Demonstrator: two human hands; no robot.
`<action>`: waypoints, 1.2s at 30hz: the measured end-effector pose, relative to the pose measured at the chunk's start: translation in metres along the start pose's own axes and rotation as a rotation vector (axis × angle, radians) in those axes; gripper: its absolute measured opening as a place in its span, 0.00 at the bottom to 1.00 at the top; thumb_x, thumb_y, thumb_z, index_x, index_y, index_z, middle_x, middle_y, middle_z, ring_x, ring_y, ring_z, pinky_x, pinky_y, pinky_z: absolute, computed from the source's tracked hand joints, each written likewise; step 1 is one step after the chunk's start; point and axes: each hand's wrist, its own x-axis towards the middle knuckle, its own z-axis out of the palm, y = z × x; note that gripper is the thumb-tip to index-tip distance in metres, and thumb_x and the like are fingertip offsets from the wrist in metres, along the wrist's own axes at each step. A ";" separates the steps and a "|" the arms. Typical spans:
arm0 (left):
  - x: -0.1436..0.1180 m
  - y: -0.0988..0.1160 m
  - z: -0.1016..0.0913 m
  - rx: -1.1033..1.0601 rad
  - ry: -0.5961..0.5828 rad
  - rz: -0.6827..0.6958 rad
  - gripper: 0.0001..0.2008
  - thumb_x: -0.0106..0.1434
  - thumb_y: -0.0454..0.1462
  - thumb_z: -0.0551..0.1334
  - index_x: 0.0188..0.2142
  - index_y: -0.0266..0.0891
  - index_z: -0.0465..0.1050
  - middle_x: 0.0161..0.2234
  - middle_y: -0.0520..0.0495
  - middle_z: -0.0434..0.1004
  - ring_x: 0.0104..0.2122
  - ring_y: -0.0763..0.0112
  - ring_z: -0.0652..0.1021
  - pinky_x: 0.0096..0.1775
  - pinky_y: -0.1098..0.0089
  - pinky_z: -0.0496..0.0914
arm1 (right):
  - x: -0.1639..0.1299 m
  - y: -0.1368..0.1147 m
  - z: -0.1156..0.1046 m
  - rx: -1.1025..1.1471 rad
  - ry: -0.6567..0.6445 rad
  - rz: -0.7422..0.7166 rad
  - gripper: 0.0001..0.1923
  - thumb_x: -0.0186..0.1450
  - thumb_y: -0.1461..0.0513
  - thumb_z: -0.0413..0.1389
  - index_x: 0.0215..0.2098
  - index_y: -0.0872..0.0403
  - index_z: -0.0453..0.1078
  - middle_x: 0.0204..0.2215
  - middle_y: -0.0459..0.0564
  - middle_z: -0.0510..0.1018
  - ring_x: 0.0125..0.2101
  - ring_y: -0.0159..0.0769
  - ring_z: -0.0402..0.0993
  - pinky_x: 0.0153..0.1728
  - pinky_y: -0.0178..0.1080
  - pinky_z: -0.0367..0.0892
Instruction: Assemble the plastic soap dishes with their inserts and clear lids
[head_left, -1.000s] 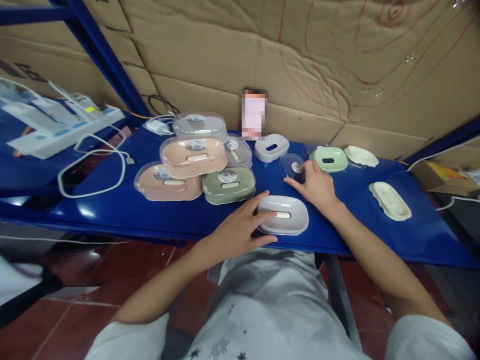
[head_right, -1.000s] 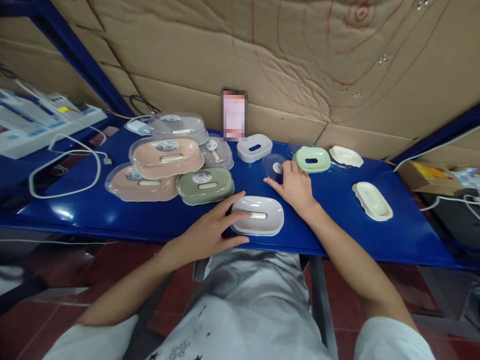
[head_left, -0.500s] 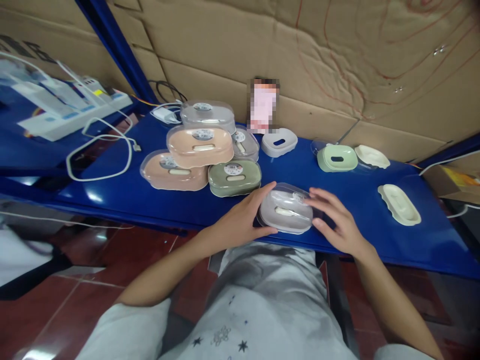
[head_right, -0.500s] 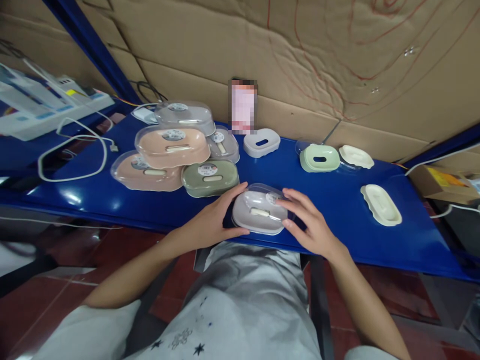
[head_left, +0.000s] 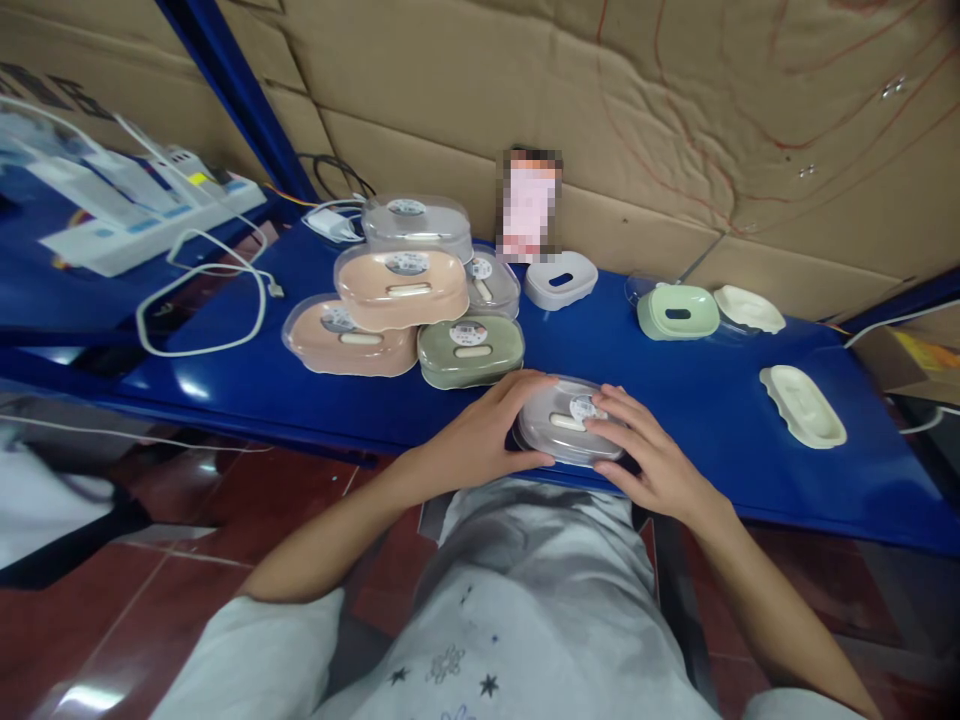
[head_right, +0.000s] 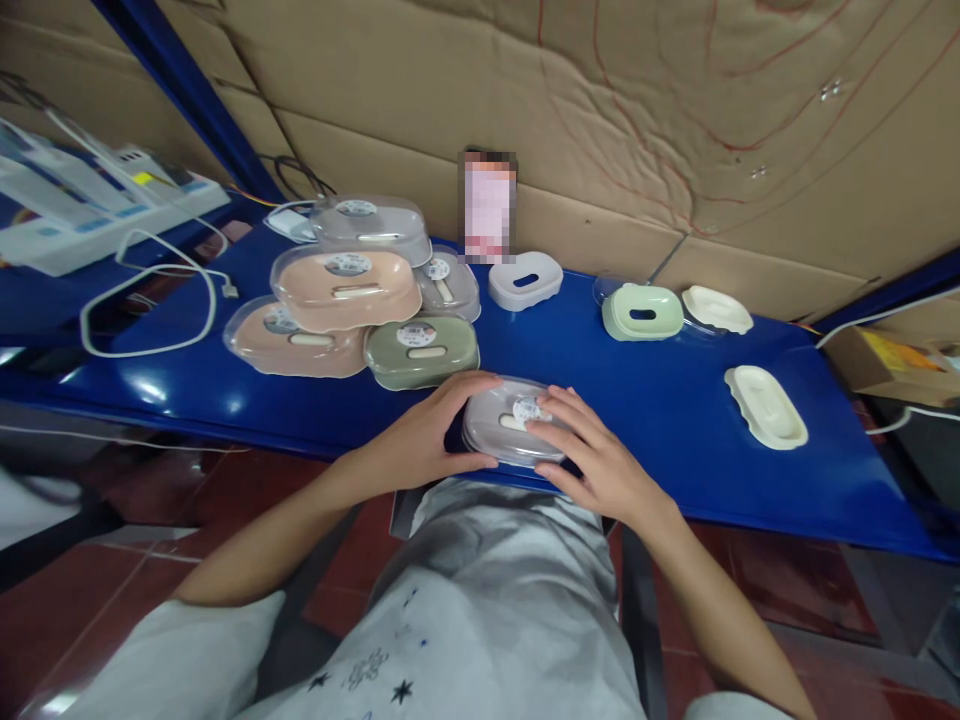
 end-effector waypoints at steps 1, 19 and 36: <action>0.000 0.001 0.000 0.005 -0.002 -0.006 0.44 0.68 0.49 0.74 0.75 0.49 0.55 0.72 0.35 0.64 0.72 0.48 0.68 0.72 0.45 0.65 | -0.001 0.000 0.000 -0.021 -0.007 -0.008 0.34 0.75 0.62 0.62 0.76 0.48 0.60 0.71 0.60 0.70 0.77 0.52 0.58 0.75 0.63 0.60; -0.002 0.005 0.000 0.068 -0.088 -0.078 0.43 0.71 0.48 0.72 0.78 0.53 0.55 0.78 0.39 0.53 0.78 0.49 0.58 0.75 0.46 0.60 | -0.009 -0.002 0.005 -0.041 -0.078 0.253 0.41 0.74 0.53 0.64 0.80 0.35 0.52 0.81 0.52 0.51 0.78 0.55 0.54 0.71 0.60 0.68; -0.008 0.015 0.004 0.413 -0.106 0.263 0.19 0.78 0.42 0.62 0.64 0.40 0.74 0.68 0.34 0.71 0.64 0.48 0.76 0.64 0.47 0.74 | 0.058 0.008 -0.003 -0.542 0.154 0.442 0.28 0.81 0.54 0.47 0.76 0.53 0.60 0.57 0.62 0.84 0.52 0.56 0.83 0.54 0.56 0.76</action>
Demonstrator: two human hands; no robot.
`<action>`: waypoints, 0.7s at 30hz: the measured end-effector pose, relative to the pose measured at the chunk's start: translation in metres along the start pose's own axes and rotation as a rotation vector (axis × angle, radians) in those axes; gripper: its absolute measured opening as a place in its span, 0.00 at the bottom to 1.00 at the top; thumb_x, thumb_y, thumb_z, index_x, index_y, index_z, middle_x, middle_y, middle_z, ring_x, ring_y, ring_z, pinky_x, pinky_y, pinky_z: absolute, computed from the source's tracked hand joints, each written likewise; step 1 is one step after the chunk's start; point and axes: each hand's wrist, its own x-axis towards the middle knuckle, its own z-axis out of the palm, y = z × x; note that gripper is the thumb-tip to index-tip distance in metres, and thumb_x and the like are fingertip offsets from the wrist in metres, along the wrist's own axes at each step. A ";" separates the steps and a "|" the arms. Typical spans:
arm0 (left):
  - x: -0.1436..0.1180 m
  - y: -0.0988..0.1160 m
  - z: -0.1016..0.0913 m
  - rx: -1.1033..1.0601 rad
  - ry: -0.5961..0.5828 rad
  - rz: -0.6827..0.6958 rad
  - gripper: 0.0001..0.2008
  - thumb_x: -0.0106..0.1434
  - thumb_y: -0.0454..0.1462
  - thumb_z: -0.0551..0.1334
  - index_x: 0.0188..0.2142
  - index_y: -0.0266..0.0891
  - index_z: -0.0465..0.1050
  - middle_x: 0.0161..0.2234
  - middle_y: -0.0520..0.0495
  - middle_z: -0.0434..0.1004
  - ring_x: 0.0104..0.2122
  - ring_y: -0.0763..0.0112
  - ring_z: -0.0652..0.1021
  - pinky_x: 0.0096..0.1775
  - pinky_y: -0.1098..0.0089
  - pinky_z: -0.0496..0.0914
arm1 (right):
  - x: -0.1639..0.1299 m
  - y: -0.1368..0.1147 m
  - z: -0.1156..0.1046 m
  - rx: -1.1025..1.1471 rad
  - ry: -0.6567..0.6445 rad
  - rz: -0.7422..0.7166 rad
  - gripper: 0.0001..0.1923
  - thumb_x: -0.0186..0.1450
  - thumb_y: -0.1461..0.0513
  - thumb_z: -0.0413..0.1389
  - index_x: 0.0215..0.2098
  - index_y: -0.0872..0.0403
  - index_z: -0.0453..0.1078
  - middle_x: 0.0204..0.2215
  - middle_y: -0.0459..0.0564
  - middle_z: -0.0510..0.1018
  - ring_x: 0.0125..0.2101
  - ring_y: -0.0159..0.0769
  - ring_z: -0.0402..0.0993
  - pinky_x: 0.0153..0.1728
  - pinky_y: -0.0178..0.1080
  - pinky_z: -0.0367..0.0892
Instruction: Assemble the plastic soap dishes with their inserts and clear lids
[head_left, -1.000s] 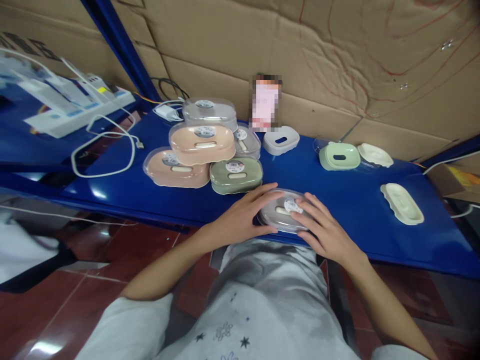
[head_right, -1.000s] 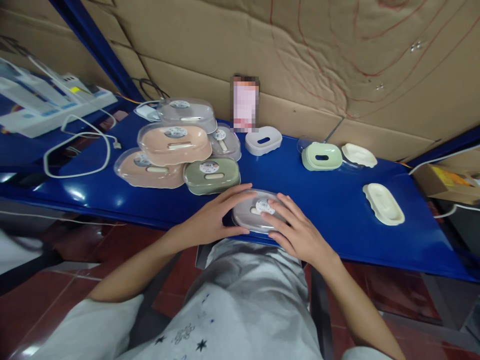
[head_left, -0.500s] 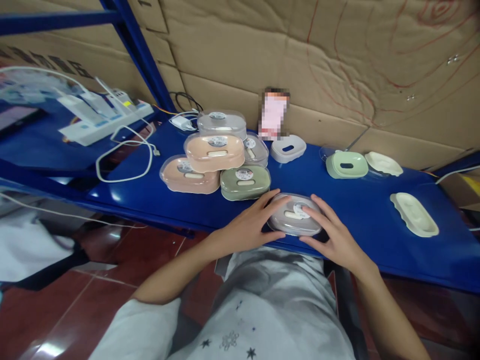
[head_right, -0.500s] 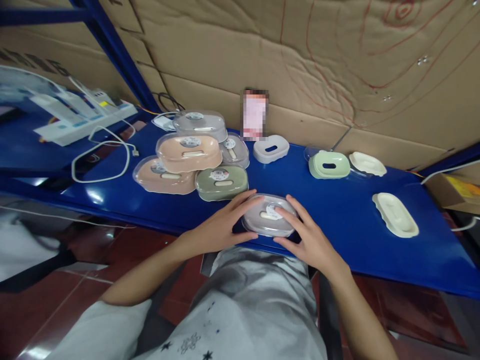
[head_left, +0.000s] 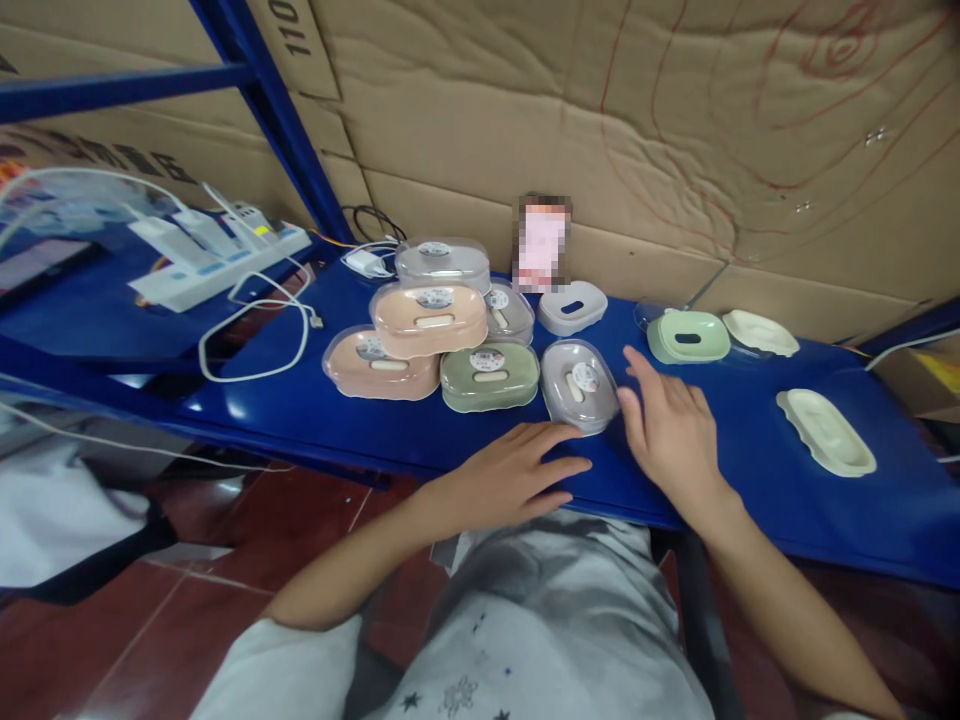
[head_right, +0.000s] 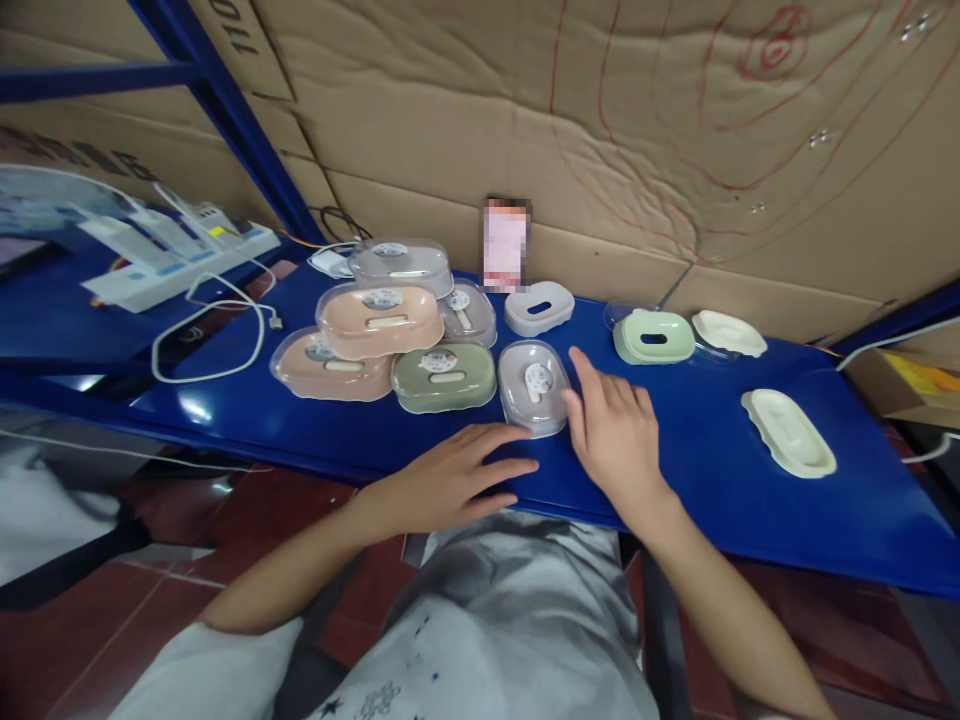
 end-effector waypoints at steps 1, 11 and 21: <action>0.000 0.001 0.000 0.020 -0.011 0.002 0.19 0.78 0.42 0.62 0.65 0.40 0.74 0.68 0.33 0.70 0.64 0.48 0.76 0.63 0.47 0.75 | 0.014 0.011 0.005 0.048 -0.001 -0.036 0.26 0.81 0.56 0.47 0.74 0.52 0.64 0.55 0.60 0.85 0.52 0.55 0.83 0.55 0.56 0.75; -0.003 -0.002 0.005 0.117 -0.050 -0.026 0.25 0.79 0.46 0.62 0.71 0.45 0.67 0.72 0.36 0.68 0.68 0.48 0.74 0.64 0.46 0.75 | 0.120 0.044 0.051 0.031 -0.243 -0.208 0.21 0.82 0.55 0.51 0.62 0.61 0.74 0.59 0.49 0.84 0.62 0.34 0.76 0.68 0.42 0.65; -0.001 0.002 0.005 0.130 0.061 -0.034 0.34 0.79 0.45 0.61 0.78 0.44 0.53 0.79 0.28 0.49 0.72 0.41 0.68 0.64 0.43 0.75 | -0.014 0.021 -0.035 0.012 0.007 -0.093 0.16 0.81 0.58 0.52 0.60 0.52 0.77 0.49 0.56 0.85 0.52 0.48 0.80 0.59 0.54 0.71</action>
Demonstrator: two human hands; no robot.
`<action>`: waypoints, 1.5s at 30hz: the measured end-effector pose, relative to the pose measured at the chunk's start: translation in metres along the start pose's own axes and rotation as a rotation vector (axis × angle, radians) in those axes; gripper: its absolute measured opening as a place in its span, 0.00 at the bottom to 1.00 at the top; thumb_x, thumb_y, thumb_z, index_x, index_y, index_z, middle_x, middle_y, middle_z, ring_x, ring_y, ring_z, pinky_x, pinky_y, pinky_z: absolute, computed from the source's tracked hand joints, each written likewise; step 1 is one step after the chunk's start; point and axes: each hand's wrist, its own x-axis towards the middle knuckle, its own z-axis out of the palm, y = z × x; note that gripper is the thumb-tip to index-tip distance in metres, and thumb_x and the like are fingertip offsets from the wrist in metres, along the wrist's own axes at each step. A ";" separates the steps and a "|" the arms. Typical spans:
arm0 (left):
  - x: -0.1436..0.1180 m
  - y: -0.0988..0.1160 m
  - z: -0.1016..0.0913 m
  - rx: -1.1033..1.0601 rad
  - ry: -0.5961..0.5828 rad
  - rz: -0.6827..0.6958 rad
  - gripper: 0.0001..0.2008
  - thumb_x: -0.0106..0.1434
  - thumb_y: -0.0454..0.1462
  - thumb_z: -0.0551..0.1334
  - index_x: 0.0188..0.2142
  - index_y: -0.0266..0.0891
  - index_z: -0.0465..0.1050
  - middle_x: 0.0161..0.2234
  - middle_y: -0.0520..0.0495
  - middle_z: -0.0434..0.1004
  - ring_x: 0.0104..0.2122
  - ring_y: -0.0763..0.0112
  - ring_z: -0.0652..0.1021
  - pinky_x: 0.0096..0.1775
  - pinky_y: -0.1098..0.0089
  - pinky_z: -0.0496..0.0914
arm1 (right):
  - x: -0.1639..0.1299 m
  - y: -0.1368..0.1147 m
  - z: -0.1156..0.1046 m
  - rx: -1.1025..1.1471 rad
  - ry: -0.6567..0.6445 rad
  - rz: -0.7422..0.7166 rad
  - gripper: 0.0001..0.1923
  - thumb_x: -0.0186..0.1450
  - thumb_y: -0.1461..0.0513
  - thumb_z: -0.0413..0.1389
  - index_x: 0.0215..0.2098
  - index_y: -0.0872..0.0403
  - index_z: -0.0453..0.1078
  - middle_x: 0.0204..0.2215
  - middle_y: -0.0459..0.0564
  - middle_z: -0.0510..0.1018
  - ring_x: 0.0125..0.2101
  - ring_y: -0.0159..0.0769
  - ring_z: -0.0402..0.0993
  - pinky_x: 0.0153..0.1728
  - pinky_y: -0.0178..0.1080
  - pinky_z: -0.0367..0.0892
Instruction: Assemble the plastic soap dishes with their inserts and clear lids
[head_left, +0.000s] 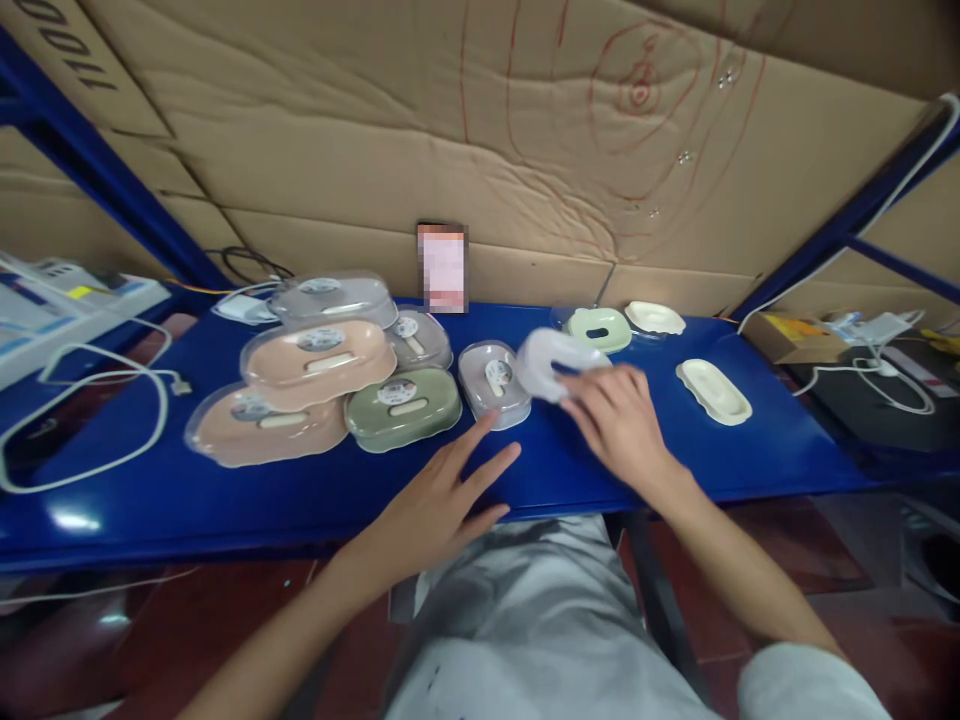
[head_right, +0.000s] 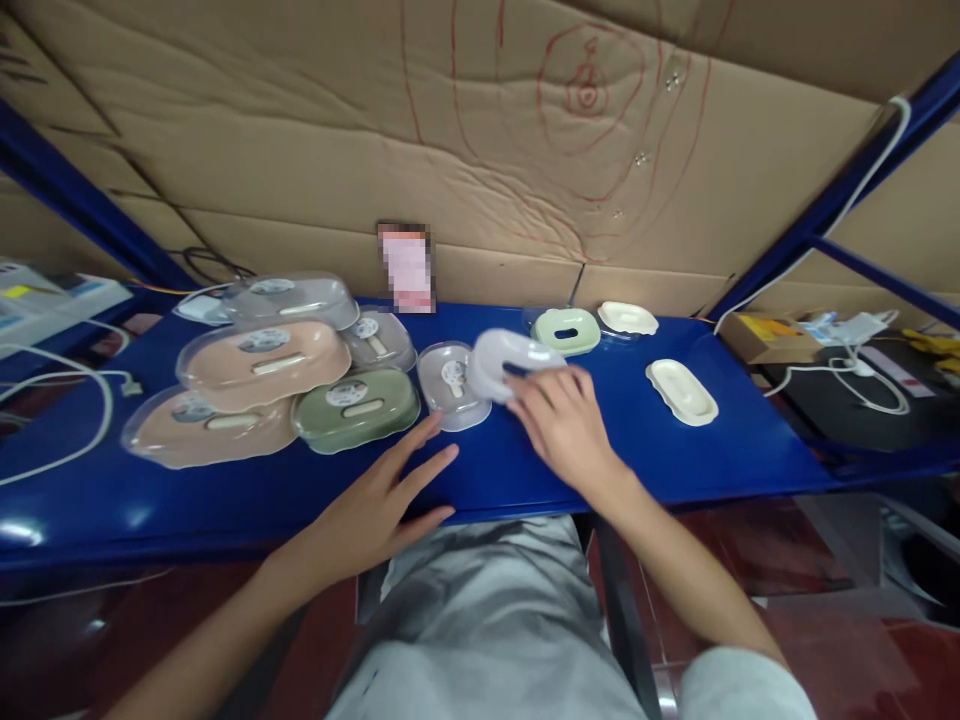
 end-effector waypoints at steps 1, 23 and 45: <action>0.000 0.001 0.000 0.005 0.027 0.033 0.32 0.79 0.45 0.61 0.77 0.45 0.56 0.79 0.29 0.50 0.72 0.42 0.68 0.65 0.44 0.74 | -0.022 -0.012 -0.001 0.019 0.033 -0.039 0.15 0.80 0.60 0.55 0.62 0.49 0.77 0.48 0.54 0.86 0.51 0.47 0.80 0.60 0.55 0.70; 0.004 0.005 -0.006 -0.117 0.024 -0.045 0.08 0.76 0.38 0.64 0.52 0.43 0.78 0.67 0.36 0.71 0.67 0.47 0.72 0.65 0.45 0.71 | -0.159 0.102 -0.006 0.118 0.040 0.319 0.17 0.76 0.53 0.59 0.62 0.39 0.77 0.59 0.55 0.83 0.60 0.61 0.81 0.60 0.63 0.77; 0.014 0.007 0.005 -0.058 -0.033 0.117 0.16 0.80 0.38 0.60 0.63 0.39 0.71 0.68 0.34 0.72 0.70 0.50 0.72 0.69 0.48 0.72 | -0.110 -0.015 0.015 0.442 -0.082 0.101 0.34 0.73 0.58 0.65 0.74 0.40 0.62 0.80 0.55 0.52 0.77 0.57 0.57 0.71 0.62 0.70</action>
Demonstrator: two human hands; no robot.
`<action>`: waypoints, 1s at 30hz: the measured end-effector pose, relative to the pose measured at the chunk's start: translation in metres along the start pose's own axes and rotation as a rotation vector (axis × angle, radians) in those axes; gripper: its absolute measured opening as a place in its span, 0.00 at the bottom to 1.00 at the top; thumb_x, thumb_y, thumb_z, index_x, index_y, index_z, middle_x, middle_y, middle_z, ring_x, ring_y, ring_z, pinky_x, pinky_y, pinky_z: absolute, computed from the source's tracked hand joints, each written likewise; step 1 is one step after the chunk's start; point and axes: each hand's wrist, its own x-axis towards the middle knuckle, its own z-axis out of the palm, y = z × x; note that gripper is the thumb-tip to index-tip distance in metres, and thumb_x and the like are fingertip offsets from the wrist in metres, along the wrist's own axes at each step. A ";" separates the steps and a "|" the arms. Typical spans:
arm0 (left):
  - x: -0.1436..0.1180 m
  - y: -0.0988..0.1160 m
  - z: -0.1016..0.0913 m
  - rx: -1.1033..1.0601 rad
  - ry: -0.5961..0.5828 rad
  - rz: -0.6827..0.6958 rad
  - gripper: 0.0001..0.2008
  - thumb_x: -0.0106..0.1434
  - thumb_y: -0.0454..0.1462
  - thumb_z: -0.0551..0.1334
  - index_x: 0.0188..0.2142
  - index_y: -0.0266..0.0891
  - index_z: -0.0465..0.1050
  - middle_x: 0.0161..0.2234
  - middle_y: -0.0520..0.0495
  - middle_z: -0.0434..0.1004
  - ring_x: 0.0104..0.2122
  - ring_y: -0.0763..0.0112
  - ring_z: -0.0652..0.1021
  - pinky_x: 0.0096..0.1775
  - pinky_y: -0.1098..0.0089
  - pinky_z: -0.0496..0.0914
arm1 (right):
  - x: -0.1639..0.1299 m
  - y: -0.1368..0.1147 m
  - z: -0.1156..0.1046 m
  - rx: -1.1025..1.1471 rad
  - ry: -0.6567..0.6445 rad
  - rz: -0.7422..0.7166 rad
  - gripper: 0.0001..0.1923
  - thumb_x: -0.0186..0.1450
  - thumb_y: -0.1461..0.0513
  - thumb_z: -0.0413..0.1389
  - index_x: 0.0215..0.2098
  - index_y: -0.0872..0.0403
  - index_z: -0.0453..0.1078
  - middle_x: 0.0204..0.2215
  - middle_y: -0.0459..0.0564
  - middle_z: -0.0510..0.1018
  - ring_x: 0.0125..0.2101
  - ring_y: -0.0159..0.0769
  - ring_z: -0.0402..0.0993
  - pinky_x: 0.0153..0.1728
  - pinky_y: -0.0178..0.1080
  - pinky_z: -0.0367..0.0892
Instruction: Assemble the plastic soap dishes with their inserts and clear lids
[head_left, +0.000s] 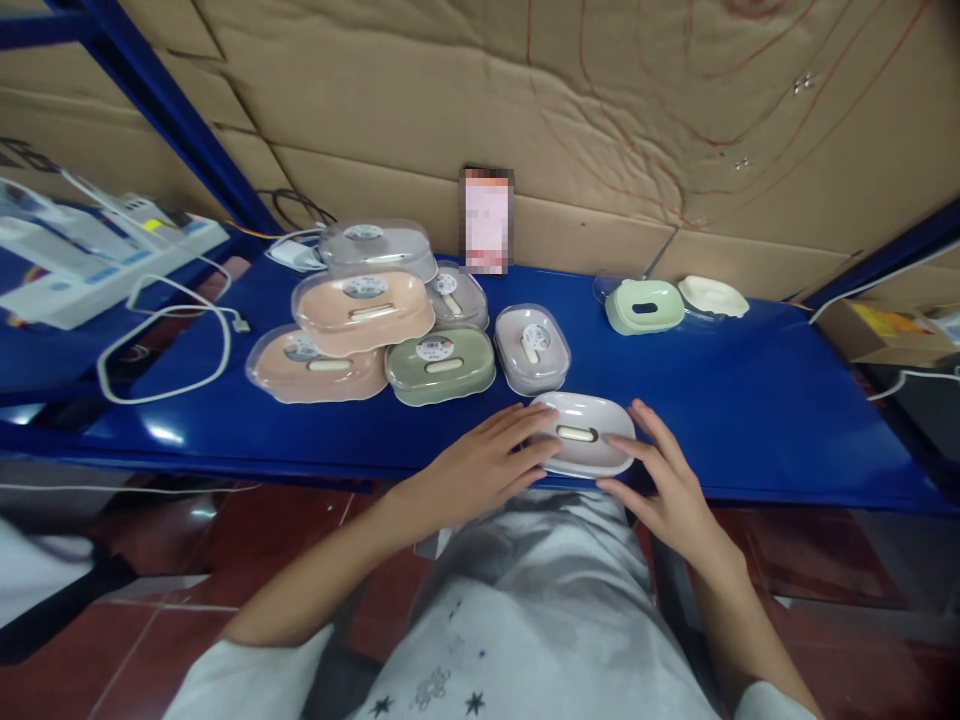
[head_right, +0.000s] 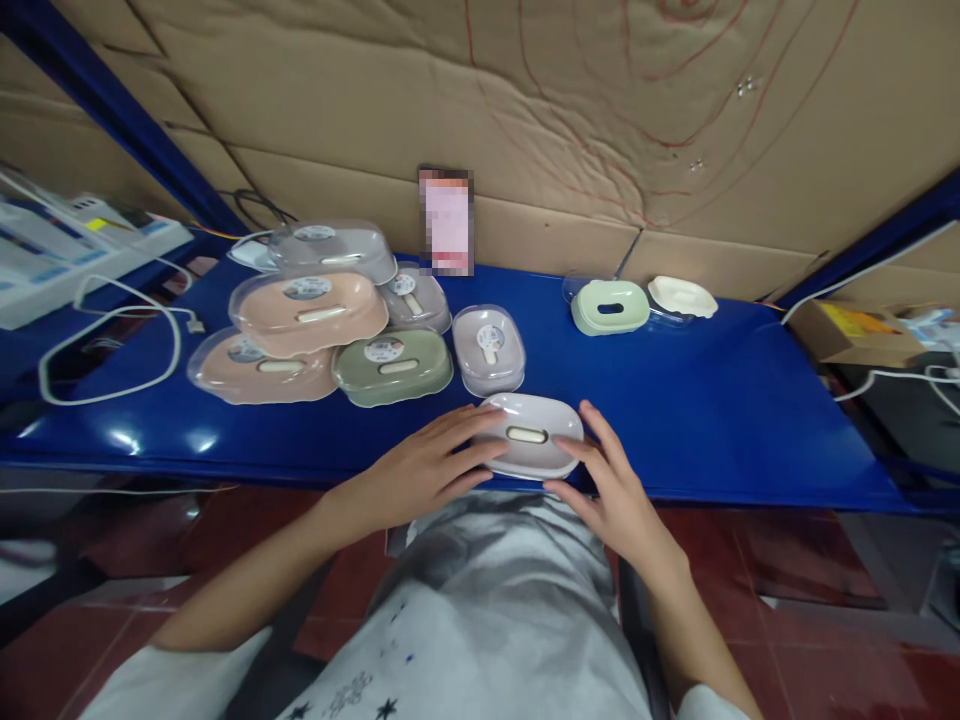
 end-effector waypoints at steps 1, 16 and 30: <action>-0.001 -0.001 0.001 0.006 -0.008 0.009 0.16 0.80 0.38 0.60 0.63 0.38 0.70 0.67 0.35 0.73 0.70 0.50 0.72 0.69 0.48 0.73 | -0.001 -0.001 0.000 -0.010 -0.018 0.003 0.33 0.74 0.58 0.64 0.74 0.41 0.63 0.80 0.55 0.52 0.77 0.57 0.57 0.71 0.62 0.69; -0.008 -0.003 -0.003 0.052 -0.022 -0.013 0.16 0.81 0.39 0.57 0.65 0.39 0.70 0.67 0.36 0.73 0.71 0.52 0.71 0.67 0.51 0.74 | 0.124 0.131 -0.045 -0.536 -0.136 0.089 0.25 0.78 0.54 0.52 0.69 0.55 0.70 0.65 0.64 0.78 0.66 0.63 0.72 0.67 0.71 0.60; -0.009 -0.004 -0.003 0.035 -0.041 -0.013 0.18 0.80 0.40 0.59 0.65 0.38 0.69 0.68 0.35 0.72 0.71 0.50 0.71 0.66 0.49 0.74 | 0.166 0.165 -0.019 -0.311 -0.058 0.097 0.36 0.80 0.45 0.38 0.75 0.56 0.62 0.72 0.66 0.68 0.73 0.58 0.63 0.71 0.65 0.60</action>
